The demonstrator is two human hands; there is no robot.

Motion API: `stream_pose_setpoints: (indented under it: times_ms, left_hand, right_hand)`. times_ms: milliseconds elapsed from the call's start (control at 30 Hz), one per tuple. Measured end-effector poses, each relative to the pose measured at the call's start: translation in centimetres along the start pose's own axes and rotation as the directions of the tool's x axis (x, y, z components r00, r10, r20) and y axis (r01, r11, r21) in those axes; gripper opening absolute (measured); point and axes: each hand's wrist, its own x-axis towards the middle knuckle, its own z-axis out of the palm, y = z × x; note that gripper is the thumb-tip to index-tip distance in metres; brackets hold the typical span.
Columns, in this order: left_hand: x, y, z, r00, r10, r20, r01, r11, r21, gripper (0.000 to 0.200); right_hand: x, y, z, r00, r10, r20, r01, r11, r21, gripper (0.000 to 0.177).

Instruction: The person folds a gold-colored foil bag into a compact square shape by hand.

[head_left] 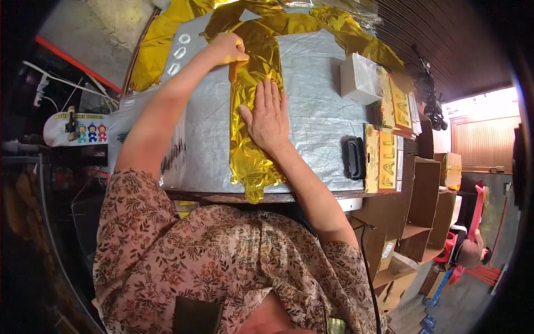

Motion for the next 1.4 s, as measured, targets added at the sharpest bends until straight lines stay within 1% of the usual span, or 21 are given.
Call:
stream_pose_setpoints:
  times_ms: [100, 267, 367, 433, 467, 500, 567, 600, 700, 767, 833, 900, 967, 1000, 1033, 1100, 1133, 1167, 1233, 1333, 1400]
  left_hand:
    - [0.1, -0.4, 1.3, 0.995, 0.066, -0.077, -0.058, 0.993, 0.103, 0.037]
    - [0.3, 0.4, 0.9, 0.999, -0.027, 0.033, 0.025, 0.999, 0.042, 0.034]
    - [0.1, 0.7, 0.5, 0.999, 0.025, 0.049, -0.026, 0.999, 0.025, 0.03]
    - [0.6, 1.2, -0.3, 0.987, -0.101, 0.126, 0.107, 0.993, -0.041, 0.028]
    - [0.7, 1.1, -0.6, 0.983, -0.104, 0.152, 0.124, 0.984, -0.131, 0.029]
    - [0.7, 1.1, -0.8, 0.982, -0.11, 0.156, 0.131, 0.982, -0.133, 0.029]
    - [1.2, 1.2, -1.6, 0.95, -0.149, 0.273, 0.221, 0.94, -0.258, 0.031]
    - [0.8, 1.9, -2.2, 0.934, -0.178, 0.309, 0.265, 0.926, -0.268, 0.035]
    - [0.3, 2.0, -2.1, 0.935, -0.165, 0.315, 0.276, 0.894, -0.352, 0.039]
    - [-0.1, 2.3, -2.2, 0.923, -0.219, 0.318, 0.335, 0.864, -0.377, 0.044]
    - [0.2, 1.4, -2.0, 0.929, -0.136, 0.344, 0.3, 0.821, -0.485, 0.046]
    - [1.0, -0.1, -1.3, 0.921, -0.156, 0.356, 0.329, 0.801, -0.5, 0.043]
    - [2.7, -2.3, -0.4, 0.879, -0.154, 0.451, 0.357, 0.84, -0.409, 0.026]
    - [2.7, -2.2, -0.5, 0.868, -0.154, 0.472, 0.39, 0.8, -0.456, 0.017]
    - [2.4, -1.1, -1.0, 0.864, -0.159, 0.477, 0.398, 0.797, -0.455, 0.017]
    - [1.7, 0.9, -1.5, 0.827, -0.212, 0.521, 0.521, 0.637, -0.568, 0.018]
    - [1.6, 1.0, -1.7, 0.839, -0.155, 0.521, 0.481, 0.658, -0.579, 0.026]
    - [1.4, 1.2, -1.7, 0.86, -0.127, 0.494, 0.436, 0.685, -0.584, 0.025]
    - [0.4, 3.0, -2.7, 0.875, -0.207, 0.438, 0.454, 0.665, -0.593, 0.027]
    - [0.8, 2.4, -2.6, 0.905, -0.198, 0.375, 0.4, 0.694, -0.599, 0.03]
    - [1.0, 2.6, -2.8, 0.869, -0.244, 0.429, 0.466, 0.695, -0.548, 0.032]
  right_hand:
    - [-0.2, 0.0, 0.3, 1.0, 0.002, 0.014, -0.001, 1.0, -0.027, 0.08]
    - [0.1, 0.1, 0.4, 0.999, 0.007, 0.038, -0.005, 0.999, -0.05, 0.081]
    - [-0.2, 0.1, 0.5, 0.999, 0.008, 0.035, -0.007, 1.0, -0.031, 0.082]
    - [0.0, 0.2, 0.4, 1.0, 0.003, 0.02, -0.002, 1.0, -0.027, 0.082]
    - [0.0, 0.3, 0.4, 1.0, -0.001, 0.008, 0.001, 1.0, -0.01, 0.082]
    - [-0.2, 0.3, 0.3, 1.0, -0.002, 0.016, 0.002, 1.0, -0.007, 0.082]
    - [0.0, 0.2, 0.0, 1.0, -0.002, 0.005, 0.002, 1.0, -0.011, 0.083]
    - [-0.1, 0.2, 0.0, 1.0, -0.006, -0.009, 0.006, 1.0, 0.015, 0.083]
    - [-0.1, 0.2, -0.1, 1.0, -0.008, -0.003, 0.008, 1.0, 0.019, 0.083]
    - [-0.1, 0.2, -0.2, 1.0, -0.005, 0.006, 0.005, 1.0, 0.031, 0.085]
    - [0.0, 0.1, -0.3, 1.0, 0.016, 0.004, -0.016, 0.999, 0.043, 0.086]
    - [0.1, 0.1, -0.5, 1.0, 0.012, 0.012, -0.013, 0.998, 0.053, 0.086]
    - [0.1, 0.0, -0.7, 1.0, 0.024, 0.015, -0.025, 0.998, 0.058, 0.086]
    - [0.2, 0.0, -0.8, 1.0, 0.022, 0.007, -0.022, 0.997, 0.08, 0.086]
    - [0.2, 0.0, -0.7, 1.0, 0.022, 0.015, -0.024, 0.996, 0.084, 0.086]
    - [0.1, 0.2, -0.5, 1.0, 0.006, -0.014, -0.004, 0.996, 0.086, 0.085]
    - [0.1, 0.2, -0.6, 1.0, 0.01, -0.013, -0.008, 0.994, 0.105, 0.085]
    - [0.0, 0.1, -0.6, 1.0, 0.011, 0.002, -0.011, 0.994, 0.11, 0.085]
    - [0.2, 0.3, -0.6, 1.0, 0.012, -0.012, -0.011, 0.992, 0.123, 0.086]
    - [0.2, 0.4, -0.7, 1.0, -0.003, -0.015, 0.005, 0.991, 0.13, 0.088]
    - [0.2, 0.4, -0.7, 0.999, -0.013, -0.032, 0.017, 0.992, 0.127, 0.089]
